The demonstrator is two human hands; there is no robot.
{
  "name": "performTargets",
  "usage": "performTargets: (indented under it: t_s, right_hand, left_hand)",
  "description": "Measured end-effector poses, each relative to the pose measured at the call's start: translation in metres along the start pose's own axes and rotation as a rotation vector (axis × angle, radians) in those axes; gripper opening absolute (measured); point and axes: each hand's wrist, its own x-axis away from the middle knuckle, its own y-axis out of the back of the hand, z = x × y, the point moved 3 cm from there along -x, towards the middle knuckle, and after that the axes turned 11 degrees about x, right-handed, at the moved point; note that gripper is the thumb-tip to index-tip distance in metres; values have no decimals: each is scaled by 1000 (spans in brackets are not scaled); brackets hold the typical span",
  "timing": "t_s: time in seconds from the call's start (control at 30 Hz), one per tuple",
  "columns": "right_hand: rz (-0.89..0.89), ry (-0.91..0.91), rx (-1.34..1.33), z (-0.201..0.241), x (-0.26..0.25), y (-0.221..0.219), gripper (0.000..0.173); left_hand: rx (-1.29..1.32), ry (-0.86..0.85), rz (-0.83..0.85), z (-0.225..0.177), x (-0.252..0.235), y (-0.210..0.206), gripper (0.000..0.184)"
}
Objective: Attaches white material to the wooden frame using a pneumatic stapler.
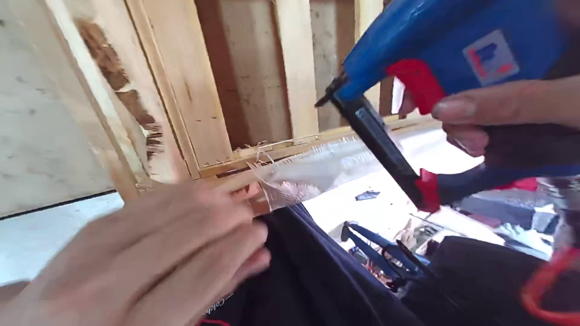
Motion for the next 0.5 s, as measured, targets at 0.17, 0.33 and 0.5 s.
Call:
performTargets:
  t_s: [0.17,0.33,0.5]
  right_hand:
    - [-775,-160,91,-124,83,-76,57]
    - [-1047,-407,365,-148,126,-184,56]
    - [-1136,-199,320,-171,117,-264,41]
  left_hand:
    - [370,168,6,7,57,-62,25]
    - [183,588,-97,41,88,-145,55]
    - [227,554,-527,45,48,-214,58]
